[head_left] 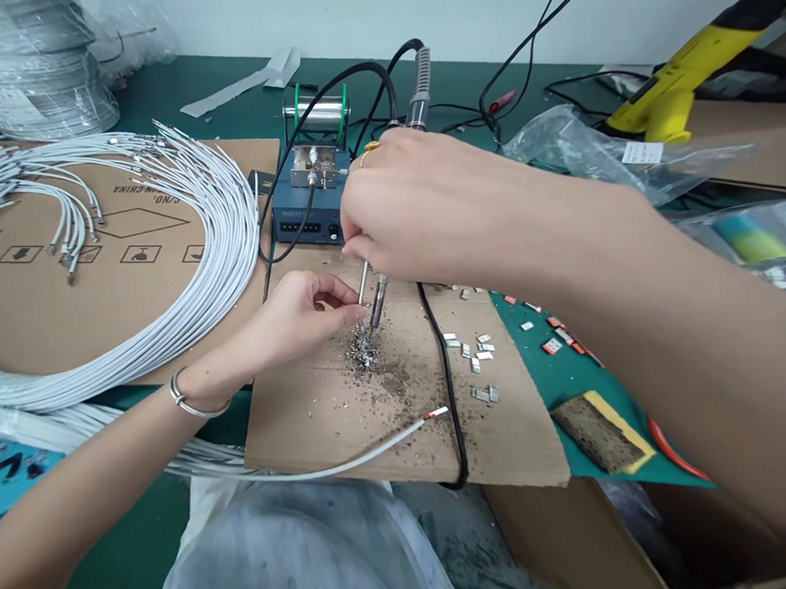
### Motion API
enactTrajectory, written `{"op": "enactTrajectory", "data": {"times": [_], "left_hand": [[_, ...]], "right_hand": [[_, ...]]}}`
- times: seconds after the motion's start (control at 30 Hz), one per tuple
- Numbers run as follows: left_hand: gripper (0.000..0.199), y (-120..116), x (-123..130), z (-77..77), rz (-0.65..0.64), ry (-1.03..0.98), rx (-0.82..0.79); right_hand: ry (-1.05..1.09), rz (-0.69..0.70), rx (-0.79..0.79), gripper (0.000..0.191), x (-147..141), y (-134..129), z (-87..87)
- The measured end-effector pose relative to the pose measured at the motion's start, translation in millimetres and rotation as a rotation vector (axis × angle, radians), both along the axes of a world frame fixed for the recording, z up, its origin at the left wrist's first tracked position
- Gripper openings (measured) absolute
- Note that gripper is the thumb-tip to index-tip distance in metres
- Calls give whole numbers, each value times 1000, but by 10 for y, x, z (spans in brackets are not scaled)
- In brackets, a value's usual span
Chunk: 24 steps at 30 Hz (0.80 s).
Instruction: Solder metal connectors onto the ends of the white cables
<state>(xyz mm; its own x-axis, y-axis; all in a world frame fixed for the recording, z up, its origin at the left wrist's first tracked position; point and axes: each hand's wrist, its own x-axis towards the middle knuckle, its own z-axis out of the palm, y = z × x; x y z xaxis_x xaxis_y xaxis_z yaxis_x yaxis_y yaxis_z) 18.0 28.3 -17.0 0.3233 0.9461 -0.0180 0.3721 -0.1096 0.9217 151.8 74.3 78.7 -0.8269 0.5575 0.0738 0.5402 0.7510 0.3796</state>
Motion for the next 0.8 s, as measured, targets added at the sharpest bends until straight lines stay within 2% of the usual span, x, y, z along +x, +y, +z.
{"op": "enactTrajectory", "data": {"times": [0.13,0.4,0.8], "left_hand": [[18,6,-4,36,-6,66,26],[18,12,5,30,10,68,31],[14,28,34,146,21,141,38]], "right_hand": [[-2,12,17,25,3,-8,11],[-20,-10,28,34,4,-17,0],[4,-12,-17,30,-10,-24,18]]}}
